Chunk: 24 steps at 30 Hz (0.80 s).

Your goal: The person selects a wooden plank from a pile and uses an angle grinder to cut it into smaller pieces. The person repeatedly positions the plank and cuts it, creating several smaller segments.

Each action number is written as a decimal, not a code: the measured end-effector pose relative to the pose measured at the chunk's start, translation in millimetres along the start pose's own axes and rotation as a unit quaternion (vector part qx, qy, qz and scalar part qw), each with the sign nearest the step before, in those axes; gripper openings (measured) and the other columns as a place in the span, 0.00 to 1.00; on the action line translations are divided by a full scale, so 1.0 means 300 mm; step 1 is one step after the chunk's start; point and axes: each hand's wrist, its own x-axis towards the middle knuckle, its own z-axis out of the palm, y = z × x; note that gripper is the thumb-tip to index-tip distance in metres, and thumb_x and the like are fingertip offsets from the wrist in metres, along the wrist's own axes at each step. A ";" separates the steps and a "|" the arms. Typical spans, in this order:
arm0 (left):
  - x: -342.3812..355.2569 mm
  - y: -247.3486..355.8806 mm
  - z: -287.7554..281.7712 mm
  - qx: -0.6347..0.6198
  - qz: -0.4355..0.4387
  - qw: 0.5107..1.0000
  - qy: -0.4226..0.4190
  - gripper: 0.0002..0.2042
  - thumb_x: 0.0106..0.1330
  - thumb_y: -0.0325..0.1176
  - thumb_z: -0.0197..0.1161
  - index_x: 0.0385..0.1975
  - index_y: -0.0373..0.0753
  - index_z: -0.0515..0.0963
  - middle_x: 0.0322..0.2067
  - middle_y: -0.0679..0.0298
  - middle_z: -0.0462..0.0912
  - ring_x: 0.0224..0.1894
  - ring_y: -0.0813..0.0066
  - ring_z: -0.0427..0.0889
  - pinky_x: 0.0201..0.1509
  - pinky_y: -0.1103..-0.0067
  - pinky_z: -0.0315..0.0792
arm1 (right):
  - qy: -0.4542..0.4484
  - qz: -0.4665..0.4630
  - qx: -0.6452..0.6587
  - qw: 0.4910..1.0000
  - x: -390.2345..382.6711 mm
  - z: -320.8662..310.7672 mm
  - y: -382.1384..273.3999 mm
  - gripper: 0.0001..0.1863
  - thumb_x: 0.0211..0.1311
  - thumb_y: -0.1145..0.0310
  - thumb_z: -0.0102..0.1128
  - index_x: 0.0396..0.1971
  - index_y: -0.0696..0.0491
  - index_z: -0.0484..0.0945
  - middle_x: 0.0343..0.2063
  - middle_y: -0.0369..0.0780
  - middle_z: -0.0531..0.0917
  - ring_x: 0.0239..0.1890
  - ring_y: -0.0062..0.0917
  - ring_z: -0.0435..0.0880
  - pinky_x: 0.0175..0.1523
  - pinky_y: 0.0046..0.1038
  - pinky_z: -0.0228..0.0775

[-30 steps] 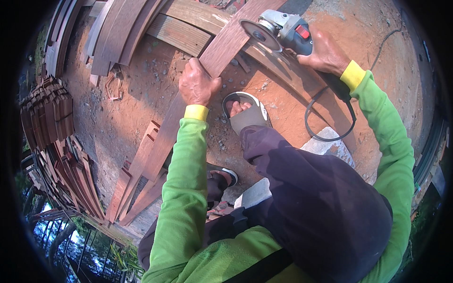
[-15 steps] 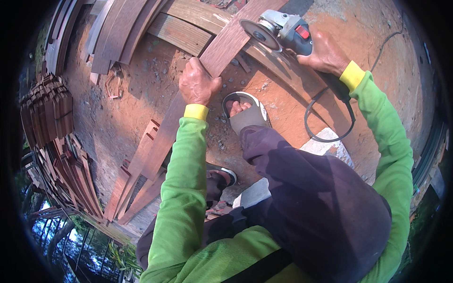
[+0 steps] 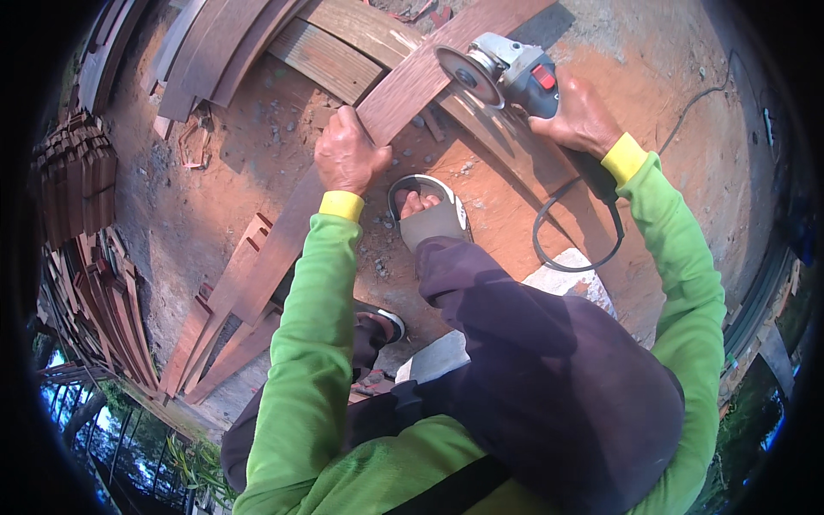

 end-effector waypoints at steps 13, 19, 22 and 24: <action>0.000 0.005 -0.008 0.011 -0.009 1.000 -0.010 0.26 0.37 0.41 0.74 0.35 0.39 0.70 0.32 0.57 0.77 0.36 0.58 0.81 0.41 0.67 0.75 | -0.021 0.020 0.000 1.000 0.009 -0.016 -0.021 0.30 0.40 0.62 0.71 0.40 0.68 0.72 0.29 0.56 0.81 0.35 0.45 0.84 0.42 0.37 0.76; -0.001 0.003 -0.003 0.008 -0.009 1.000 -0.003 0.26 0.38 0.41 0.73 0.35 0.38 0.70 0.32 0.57 0.77 0.36 0.58 0.81 0.41 0.67 0.75 | -0.021 0.025 0.005 0.999 0.015 -0.023 -0.043 0.30 0.40 0.62 0.71 0.40 0.68 0.72 0.30 0.56 0.81 0.36 0.45 0.84 0.43 0.37 0.76; 0.000 0.001 -0.004 0.005 -0.009 1.000 -0.002 0.25 0.38 0.41 0.73 0.35 0.38 0.70 0.32 0.57 0.77 0.36 0.58 0.81 0.41 0.67 0.75 | -0.026 0.030 0.002 0.999 0.017 -0.029 -0.053 0.31 0.40 0.62 0.71 0.41 0.67 0.72 0.30 0.55 0.82 0.35 0.45 0.85 0.43 0.37 0.76; 0.000 0.001 -0.005 0.001 -0.007 1.000 0.003 0.25 0.39 0.41 0.73 0.35 0.38 0.70 0.31 0.57 0.77 0.36 0.58 0.81 0.41 0.67 0.75 | -0.034 0.039 -0.013 0.999 0.019 -0.029 -0.048 0.31 0.40 0.62 0.71 0.42 0.67 0.72 0.30 0.55 0.82 0.35 0.45 0.85 0.43 0.37 0.77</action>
